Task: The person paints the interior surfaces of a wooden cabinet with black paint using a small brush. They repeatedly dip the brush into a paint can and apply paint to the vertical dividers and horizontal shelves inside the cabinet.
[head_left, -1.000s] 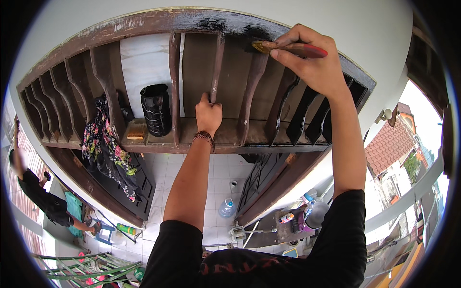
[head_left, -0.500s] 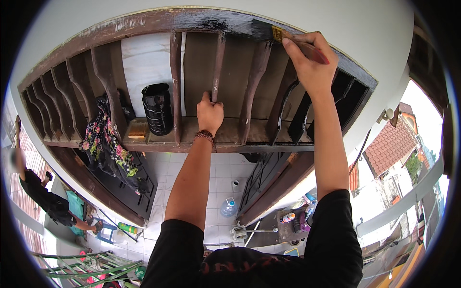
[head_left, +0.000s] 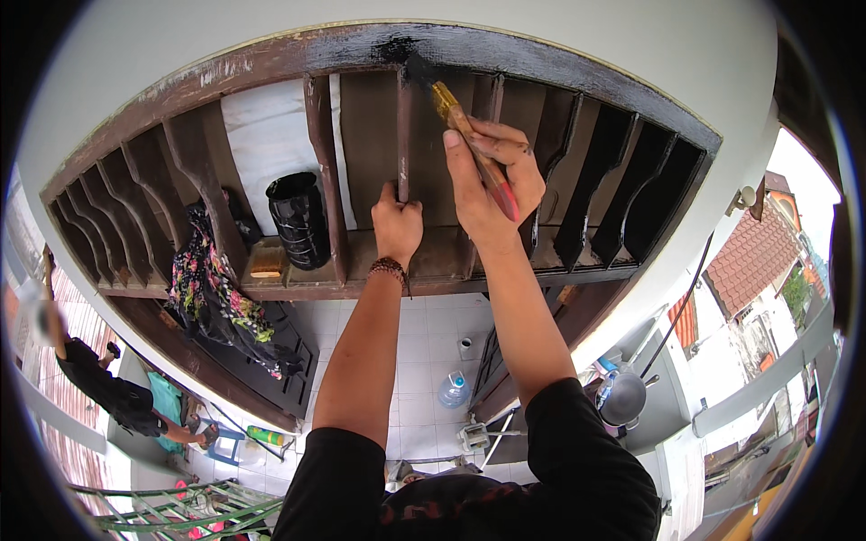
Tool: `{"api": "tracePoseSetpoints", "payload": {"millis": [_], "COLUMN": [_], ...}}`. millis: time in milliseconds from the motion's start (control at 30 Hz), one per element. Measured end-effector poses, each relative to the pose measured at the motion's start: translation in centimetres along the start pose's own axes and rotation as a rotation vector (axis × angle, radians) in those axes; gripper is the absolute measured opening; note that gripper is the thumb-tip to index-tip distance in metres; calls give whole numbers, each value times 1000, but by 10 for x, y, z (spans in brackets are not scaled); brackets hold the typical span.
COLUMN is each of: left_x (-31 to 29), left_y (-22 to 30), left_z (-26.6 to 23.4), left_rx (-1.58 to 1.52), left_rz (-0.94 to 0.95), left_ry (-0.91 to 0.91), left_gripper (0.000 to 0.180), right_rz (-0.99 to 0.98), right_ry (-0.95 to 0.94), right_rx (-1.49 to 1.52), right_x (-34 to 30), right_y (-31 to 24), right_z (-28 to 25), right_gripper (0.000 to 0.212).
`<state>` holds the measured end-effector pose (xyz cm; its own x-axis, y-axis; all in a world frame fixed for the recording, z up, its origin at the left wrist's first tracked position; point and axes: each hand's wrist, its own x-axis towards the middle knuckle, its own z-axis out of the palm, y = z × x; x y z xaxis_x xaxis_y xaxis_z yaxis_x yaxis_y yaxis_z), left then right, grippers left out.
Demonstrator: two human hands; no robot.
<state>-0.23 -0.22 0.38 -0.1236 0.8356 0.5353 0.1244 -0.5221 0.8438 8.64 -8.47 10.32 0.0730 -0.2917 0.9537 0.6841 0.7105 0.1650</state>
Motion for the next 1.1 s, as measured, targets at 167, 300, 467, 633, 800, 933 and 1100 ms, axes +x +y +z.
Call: {"api": "tracePoseSetpoints", "payload": {"millis": [167,300,467,633,800,933,1100], "left_x": [3,1,6,7,6,7,7], "left_y": [1,-3,-17,-20,-8,-10,-11], "left_z": [4,2,10,10,5,9,8], "left_rx": [-14,12,15,-46,8,-2,-24], "left_rz": [11,-11,148,370,75,38,22], "left_ry": [12,13,28,48,51,36,38], "left_gripper": [22,22,23,27,15,13,15], "right_rz": [207,8,64,40,-5,-53,-12], "right_ry": [198,163,99,-28,-8,-77,-90], "right_rx": [48,-98,-238,-45,-171,-104,-183], "right_x": [-13,-10,-35,-49,-38,-45,-28], "right_y": [24,-4,13,5,29,24,26], "right_z": [-11,-10,31,36,19,3,-2], "right_gripper": [25,25,29,30,31,31,32]}}
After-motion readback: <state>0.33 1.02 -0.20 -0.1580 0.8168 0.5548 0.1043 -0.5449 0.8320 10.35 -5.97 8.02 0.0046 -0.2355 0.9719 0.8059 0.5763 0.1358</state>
